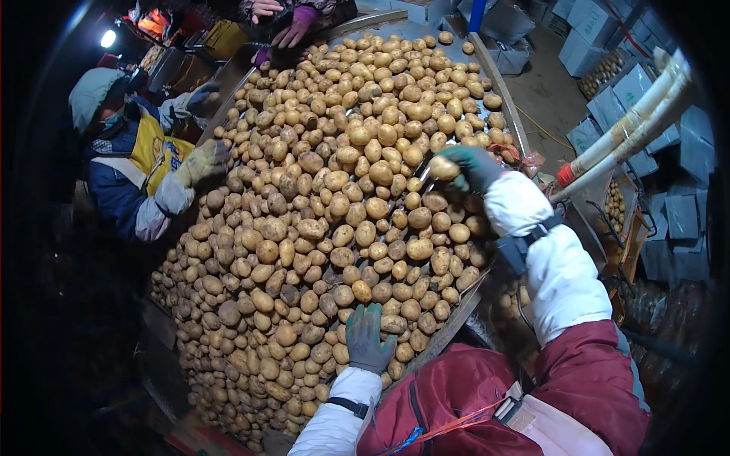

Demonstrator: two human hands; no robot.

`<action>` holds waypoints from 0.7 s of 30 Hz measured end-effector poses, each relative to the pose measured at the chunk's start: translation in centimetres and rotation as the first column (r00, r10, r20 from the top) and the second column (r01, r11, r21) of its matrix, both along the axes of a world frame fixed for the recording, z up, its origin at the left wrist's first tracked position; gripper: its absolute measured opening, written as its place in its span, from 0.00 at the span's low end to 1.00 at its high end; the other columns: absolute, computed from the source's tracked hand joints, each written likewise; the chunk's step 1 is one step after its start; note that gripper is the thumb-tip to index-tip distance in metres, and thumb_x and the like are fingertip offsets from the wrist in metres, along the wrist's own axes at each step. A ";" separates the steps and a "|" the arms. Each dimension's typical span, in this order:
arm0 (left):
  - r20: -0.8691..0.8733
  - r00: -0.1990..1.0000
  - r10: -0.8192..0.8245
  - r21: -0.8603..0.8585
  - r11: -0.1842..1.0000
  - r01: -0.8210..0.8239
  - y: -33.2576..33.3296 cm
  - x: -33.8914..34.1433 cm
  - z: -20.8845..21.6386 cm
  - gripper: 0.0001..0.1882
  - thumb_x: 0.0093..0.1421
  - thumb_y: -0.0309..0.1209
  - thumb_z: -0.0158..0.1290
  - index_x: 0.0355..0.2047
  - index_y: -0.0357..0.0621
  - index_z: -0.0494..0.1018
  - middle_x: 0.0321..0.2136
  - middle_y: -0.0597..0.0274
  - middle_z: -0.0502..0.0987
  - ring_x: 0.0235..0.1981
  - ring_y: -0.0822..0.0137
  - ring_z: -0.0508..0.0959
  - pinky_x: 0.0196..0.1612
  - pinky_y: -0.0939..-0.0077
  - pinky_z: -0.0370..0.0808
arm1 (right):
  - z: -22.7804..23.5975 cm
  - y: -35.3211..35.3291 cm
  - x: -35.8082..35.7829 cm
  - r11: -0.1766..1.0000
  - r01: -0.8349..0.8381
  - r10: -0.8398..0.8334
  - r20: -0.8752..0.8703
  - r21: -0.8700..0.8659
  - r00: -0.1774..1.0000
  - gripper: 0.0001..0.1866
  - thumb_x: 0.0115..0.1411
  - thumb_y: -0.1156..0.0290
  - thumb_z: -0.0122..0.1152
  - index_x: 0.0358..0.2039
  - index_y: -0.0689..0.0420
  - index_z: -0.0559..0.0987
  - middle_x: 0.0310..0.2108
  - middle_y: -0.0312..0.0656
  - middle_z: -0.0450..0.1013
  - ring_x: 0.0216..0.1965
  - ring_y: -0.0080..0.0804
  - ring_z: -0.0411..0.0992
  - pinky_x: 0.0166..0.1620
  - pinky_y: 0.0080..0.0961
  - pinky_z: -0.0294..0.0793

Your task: Sorting potatoes from a large pile into containers or onto a sorting mechanism.

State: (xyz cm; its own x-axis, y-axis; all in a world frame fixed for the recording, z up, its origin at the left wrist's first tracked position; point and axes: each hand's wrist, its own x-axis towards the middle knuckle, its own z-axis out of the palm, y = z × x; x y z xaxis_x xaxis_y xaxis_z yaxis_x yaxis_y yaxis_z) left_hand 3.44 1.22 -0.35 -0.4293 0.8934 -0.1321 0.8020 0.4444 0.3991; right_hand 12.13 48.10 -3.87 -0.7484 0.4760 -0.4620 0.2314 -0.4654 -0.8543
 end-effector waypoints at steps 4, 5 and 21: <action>-0.007 1.000 0.023 -0.023 0.999 -0.024 -0.9 -0.4 0.4 0.43 0.48 0.39 0.62 0.64 0.43 0.63 0.60 0.47 0.67 0.64 0.44 0.63 0.66 0.46 0.57 | 3.4 0.8 -1.4 0.871 0.265 -0.334 -0.102 -0.414 0.937 0.21 0.63 0.54 0.60 0.47 0.57 0.80 0.39 0.43 0.80 0.35 0.37 0.80 0.35 0.36 0.85; 0.002 1.000 0.009 -0.014 1.000 -0.009 -0.2 -0.3 0.5 0.43 0.48 0.39 0.62 0.64 0.43 0.63 0.60 0.47 0.67 0.64 0.44 0.63 0.66 0.46 0.57 | 1.8 3.9 -0.7 0.863 0.133 -0.244 -0.172 -0.487 0.954 0.20 0.60 0.56 0.62 0.47 0.55 0.80 0.39 0.41 0.80 0.38 0.37 0.80 0.44 0.37 0.84; 0.068 0.997 -0.019 0.011 1.000 0.018 0.3 -0.5 0.6 0.44 0.45 0.39 0.62 0.65 0.44 0.63 0.59 0.48 0.68 0.63 0.43 0.63 0.67 0.46 0.56 | -0.7 9.9 -7.0 0.632 -0.552 0.053 0.680 0.544 0.731 0.22 0.48 0.64 0.69 0.43 0.60 0.83 0.43 0.50 0.80 0.43 0.40 0.79 0.45 0.31 0.78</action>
State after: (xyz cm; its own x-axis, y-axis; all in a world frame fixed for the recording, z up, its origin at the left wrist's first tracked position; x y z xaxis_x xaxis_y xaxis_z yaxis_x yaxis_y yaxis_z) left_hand 2.92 1.52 0.26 -0.4027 0.9027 -0.1512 0.7809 0.4250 0.4578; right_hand 5.15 57.97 -4.61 -0.6246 0.6180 -0.4775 0.7687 0.3788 -0.5154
